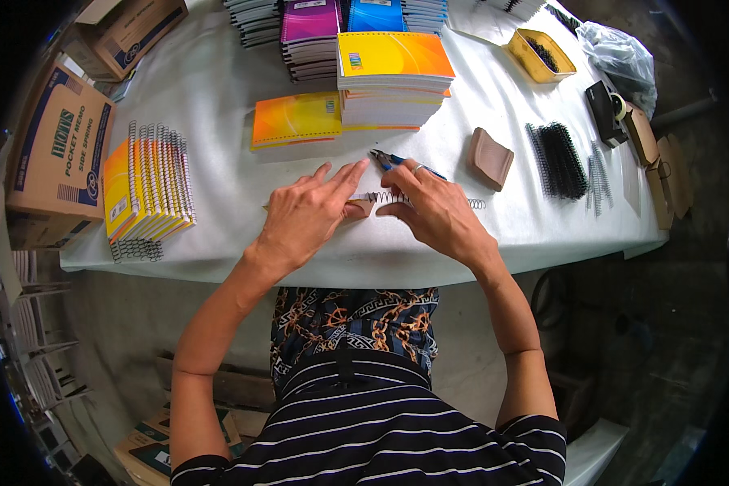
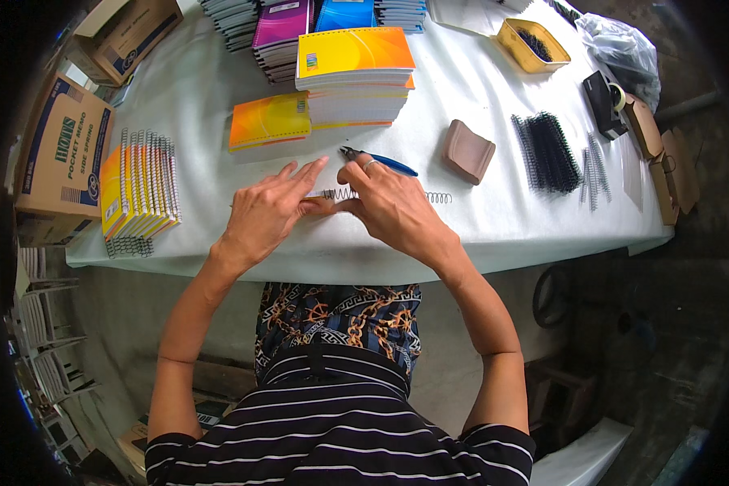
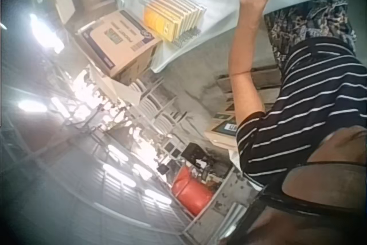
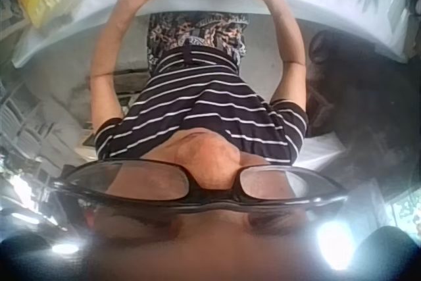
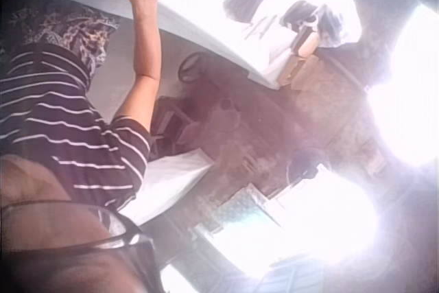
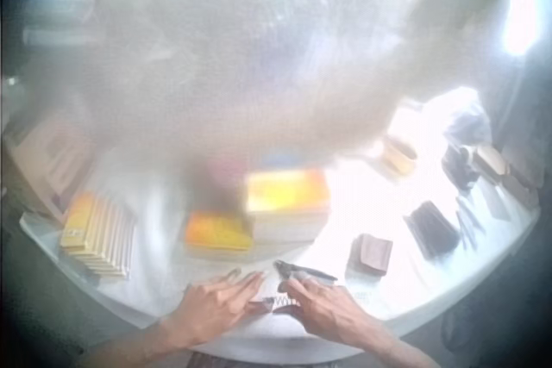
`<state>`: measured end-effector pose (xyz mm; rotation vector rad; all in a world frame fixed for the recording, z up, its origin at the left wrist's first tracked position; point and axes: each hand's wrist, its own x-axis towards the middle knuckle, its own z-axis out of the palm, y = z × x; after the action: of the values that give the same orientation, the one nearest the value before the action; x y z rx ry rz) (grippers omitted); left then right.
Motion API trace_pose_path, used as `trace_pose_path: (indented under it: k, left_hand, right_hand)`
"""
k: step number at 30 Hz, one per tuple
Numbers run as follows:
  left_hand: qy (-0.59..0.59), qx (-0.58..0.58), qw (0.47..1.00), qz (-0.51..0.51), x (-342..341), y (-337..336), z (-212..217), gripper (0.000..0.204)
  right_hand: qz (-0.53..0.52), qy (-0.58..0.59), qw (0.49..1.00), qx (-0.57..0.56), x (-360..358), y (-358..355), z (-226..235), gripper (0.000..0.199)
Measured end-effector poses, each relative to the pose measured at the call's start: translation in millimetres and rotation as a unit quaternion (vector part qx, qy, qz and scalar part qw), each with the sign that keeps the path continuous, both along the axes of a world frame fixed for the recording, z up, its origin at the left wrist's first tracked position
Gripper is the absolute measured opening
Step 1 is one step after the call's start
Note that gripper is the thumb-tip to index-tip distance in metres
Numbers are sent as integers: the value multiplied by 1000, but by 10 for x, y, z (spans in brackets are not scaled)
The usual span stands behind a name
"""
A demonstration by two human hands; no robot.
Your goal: The person repeatedly picks up a spiral notebook and a metal coil, inserts the coil through the notebook's holes, and uses pliers to close the coil ends. Finished notebooks are stacked on the table.
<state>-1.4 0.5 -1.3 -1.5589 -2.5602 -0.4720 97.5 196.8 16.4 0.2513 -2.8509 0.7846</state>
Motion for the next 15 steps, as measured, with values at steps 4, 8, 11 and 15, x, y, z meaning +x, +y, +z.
trace_pose_path:
  k: [4, 8, 11, 15]
  left_hand:
    - [-47, -32, 998, -12, 11, -15, 69, 62]
    - [-140, -76, 984, -73, -68, -150, 180, 57]
    - [-132, -116, 980, -96, -73, -162, 219, 60]
    - [-47, 33, 991, -120, -90, -209, 91, 69]
  right_hand:
    - [35, -97, 994, -30, -16, 8, 66, 15]
    - [93, -61, 991, -74, -15, 765, 45, 31]
    - [-127, -68, 954, 262, 179, 1520, -103, 54]
    - [-101, -186, 977, -26, 25, 1617, -13, 57]
